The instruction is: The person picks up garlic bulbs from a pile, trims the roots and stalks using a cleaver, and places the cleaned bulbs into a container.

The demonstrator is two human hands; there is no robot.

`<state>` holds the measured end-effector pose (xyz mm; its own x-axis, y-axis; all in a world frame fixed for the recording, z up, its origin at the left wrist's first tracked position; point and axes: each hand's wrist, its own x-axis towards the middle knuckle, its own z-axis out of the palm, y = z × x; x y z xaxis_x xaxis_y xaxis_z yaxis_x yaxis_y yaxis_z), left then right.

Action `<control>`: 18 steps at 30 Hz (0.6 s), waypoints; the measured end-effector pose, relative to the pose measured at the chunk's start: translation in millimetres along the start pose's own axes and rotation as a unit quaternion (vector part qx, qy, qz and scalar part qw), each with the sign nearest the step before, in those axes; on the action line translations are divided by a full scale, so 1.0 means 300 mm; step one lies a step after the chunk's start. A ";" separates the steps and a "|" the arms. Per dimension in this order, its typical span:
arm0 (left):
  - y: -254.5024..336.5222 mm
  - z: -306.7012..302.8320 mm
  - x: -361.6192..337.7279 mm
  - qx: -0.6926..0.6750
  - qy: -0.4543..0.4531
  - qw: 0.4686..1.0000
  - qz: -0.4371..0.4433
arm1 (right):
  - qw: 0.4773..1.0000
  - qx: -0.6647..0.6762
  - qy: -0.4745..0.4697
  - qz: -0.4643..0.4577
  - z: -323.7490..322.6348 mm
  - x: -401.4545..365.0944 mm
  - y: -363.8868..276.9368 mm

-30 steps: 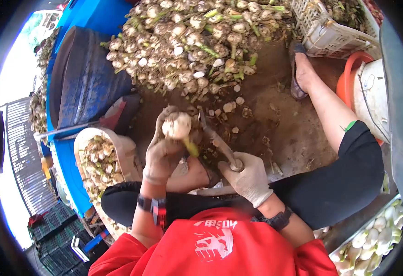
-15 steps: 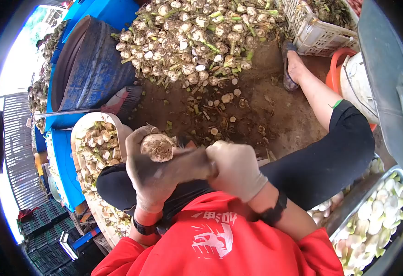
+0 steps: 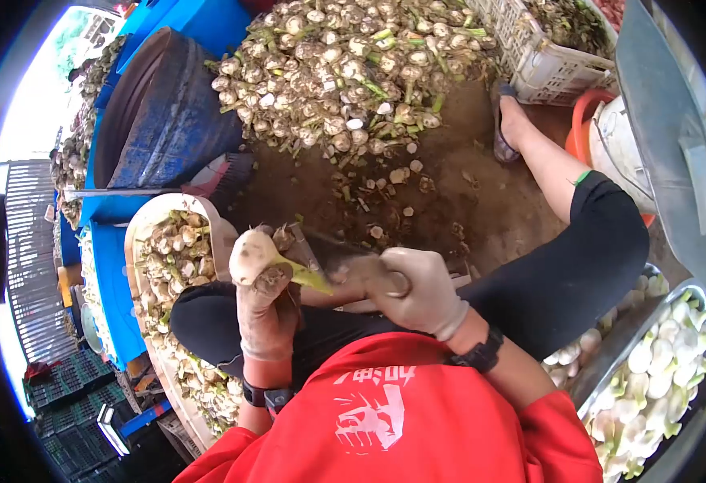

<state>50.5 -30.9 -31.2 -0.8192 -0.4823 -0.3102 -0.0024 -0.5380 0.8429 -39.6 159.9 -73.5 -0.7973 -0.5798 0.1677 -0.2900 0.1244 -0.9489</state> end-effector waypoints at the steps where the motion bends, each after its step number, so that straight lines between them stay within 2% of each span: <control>1: -0.011 0.014 -0.008 -0.037 0.012 0.999 -0.012 | 0.999 0.029 0.014 -0.031 0.015 0.022 -0.015; 2: -0.019 0.029 -0.007 -0.036 0.011 0.999 -0.014 | 0.996 0.059 0.026 -0.062 0.028 0.042 -0.031; 3: -0.025 0.041 -0.003 -0.094 0.034 0.995 -0.022 | 0.994 0.052 0.043 -0.089 0.027 0.066 -0.062; 4: -0.026 0.045 -0.002 -0.151 0.060 0.986 -0.030 | 0.994 0.055 0.041 -0.088 0.027 0.072 -0.087; 6: -0.047 0.012 0.037 -0.175 0.096 0.979 -0.052 | 0.983 0.126 0.096 -0.088 0.033 0.068 -0.122; 7: -0.050 0.008 0.058 -0.187 0.114 0.974 -0.062 | 0.989 0.110 0.062 -0.077 0.016 0.054 -0.113; 8: -0.050 0.010 0.072 -0.196 0.107 0.972 -0.070 | 0.988 0.068 0.061 -0.124 0.013 0.066 -0.108; 10: -0.034 0.055 0.059 -0.220 0.124 0.966 -0.057 | 0.997 -0.029 0.018 -0.072 0.025 0.060 -0.047; 11: -0.016 0.088 0.039 -0.233 0.086 0.966 -0.074 | 0.997 -0.032 0.023 -0.071 0.035 0.070 -0.033; 12: -0.029 0.095 0.032 -0.171 0.050 0.981 -0.072 | 0.996 -0.036 0.040 -0.074 0.051 0.093 -0.022; 13: -0.041 0.086 0.029 0.017 -0.015 1.000 -0.019 | 0.995 -0.039 0.056 -0.078 0.059 0.111 -0.014; 14: -0.053 0.065 0.036 0.308 -0.059 0.944 0.101 | 0.995 -0.037 0.055 -0.078 0.055 0.120 -0.013; 15: -0.055 0.056 0.030 0.399 -0.054 0.902 0.158 | 0.994 -0.053 0.044 -0.086 0.050 0.131 -0.017; 16: -0.029 0.117 0.035 0.158 0.019 0.986 0.054 | 0.992 -0.068 0.032 -0.097 0.047 0.146 -0.014; 17: -0.004 0.179 0.040 -0.119 0.134 0.984 0.002 | 0.993 -0.076 0.062 -0.060 0.050 0.133 0.062; 18: 0.022 0.150 0.052 -0.202 0.082 0.976 0.016 | 0.974 -0.059 0.060 0.211 0.075 0.124 0.141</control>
<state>11.8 -10.9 -10.7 -0.7116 -0.5904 -0.3808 0.2756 -0.7332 0.6216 -69.6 125.5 -113.3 -0.9126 -0.3599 -0.1941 0.0242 0.4263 -0.9043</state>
